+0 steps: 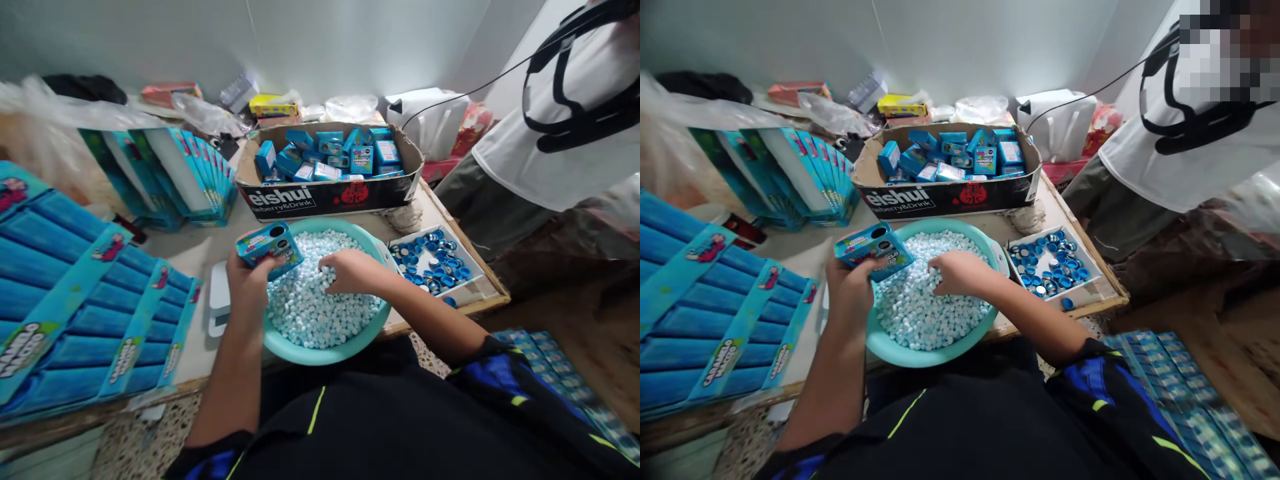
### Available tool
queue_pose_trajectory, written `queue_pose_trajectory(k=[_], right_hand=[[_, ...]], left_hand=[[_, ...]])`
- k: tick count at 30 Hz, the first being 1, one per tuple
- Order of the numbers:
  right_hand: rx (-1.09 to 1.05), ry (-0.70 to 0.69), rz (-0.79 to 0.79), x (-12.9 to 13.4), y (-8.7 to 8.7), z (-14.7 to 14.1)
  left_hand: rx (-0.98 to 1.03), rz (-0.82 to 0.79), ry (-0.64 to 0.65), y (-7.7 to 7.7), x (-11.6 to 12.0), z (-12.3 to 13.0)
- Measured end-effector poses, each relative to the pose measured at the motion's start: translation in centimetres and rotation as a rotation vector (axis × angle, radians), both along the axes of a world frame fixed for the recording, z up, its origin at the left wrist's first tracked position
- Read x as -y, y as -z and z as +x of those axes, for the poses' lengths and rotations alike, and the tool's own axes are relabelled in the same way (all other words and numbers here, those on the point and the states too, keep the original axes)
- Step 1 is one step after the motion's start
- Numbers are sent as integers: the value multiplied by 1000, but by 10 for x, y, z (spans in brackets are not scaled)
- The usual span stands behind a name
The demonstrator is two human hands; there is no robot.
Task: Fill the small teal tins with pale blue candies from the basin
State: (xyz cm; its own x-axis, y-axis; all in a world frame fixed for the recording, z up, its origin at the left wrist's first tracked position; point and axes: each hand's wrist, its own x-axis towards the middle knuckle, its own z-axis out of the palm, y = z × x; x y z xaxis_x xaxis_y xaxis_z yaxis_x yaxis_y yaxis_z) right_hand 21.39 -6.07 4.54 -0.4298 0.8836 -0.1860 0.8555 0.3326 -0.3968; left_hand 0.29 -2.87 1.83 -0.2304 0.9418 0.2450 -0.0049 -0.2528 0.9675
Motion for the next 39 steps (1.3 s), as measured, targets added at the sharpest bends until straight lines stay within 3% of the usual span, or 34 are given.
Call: queue_pose_trajectory(k=[2, 6, 10, 14, 19, 24, 30, 39], right_hand=[[-24, -2, -26, 1, 2, 1], [-109, 53, 16, 12, 7, 2], [-124, 80, 21, 33, 8, 0], [-117, 48, 47, 50, 11, -2], [-61, 34, 115, 55, 23, -9], [-36, 29, 115, 51, 29, -13], [-63, 23, 107, 52, 28, -14], [-174, -46, 129, 48, 39, -11]], left_hand=[[-28, 34, 25, -12, -9, 9], [-121, -4, 205, -28, -34, 31], [-251, -26, 153, -18, -52, 37], [-342, -4, 240, -5, -58, 31], [-117, 48, 262, -5, -52, 31], [-7, 97, 366, -17, -43, 57], [165, -145, 533, -13, -30, 94], [-308, -166, 791, -7, -39, 61]])
